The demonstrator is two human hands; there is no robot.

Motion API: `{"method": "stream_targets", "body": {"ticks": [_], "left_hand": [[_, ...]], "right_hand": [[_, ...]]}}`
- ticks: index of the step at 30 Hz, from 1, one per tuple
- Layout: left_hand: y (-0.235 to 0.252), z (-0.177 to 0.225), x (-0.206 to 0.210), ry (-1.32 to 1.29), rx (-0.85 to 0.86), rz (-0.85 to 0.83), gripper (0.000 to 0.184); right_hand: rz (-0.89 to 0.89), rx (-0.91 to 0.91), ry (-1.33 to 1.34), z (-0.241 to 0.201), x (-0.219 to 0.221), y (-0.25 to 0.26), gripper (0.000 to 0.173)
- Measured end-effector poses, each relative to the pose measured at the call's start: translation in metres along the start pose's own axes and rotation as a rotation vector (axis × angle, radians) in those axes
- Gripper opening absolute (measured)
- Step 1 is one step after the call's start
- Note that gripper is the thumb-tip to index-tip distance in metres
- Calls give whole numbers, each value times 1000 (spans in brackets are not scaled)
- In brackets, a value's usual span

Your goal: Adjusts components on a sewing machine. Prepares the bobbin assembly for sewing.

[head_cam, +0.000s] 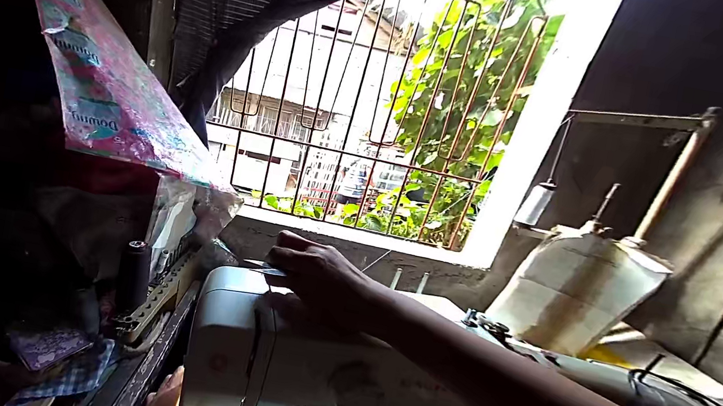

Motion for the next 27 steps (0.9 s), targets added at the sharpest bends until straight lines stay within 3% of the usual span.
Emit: {"method": "stream_targets", "body": {"ticks": [5,11,13,17,19,21,27], "left_hand": [[3,9,-6,40,40,-169,54],[9,13,-9,162,115,-392,31],[9,16,-11,122,118,-361,31],[5,7,-14,-65,19,-39,25],[-1,4,-15,35,-30,65,32],[-9,6,-14,185,-37,53,45],[-12,7,-17,274,-129,-139,29]], "right_hand": [[59,-52,17,-44,-20,-18,6],[44,-149,-44,-69,-23,-44,18],[49,-182,-47,-77,-18,-48,16],[129,-142,-38,-86,-20,-54,14],[173,-63,-20,-91,-24,-61,11],[165,-10,53,-91,-22,-75,13],[-52,182,408,-96,10,-120,19]]}}
Point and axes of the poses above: each hand's wrist, its own y-axis towards the middle knuckle, its own x-axis out of the palm, z = x × y, the point moved 6 cm from there along y, towards the middle knuckle, and after that the axes turned 6 degrees about -x, right-handed, at the moved point
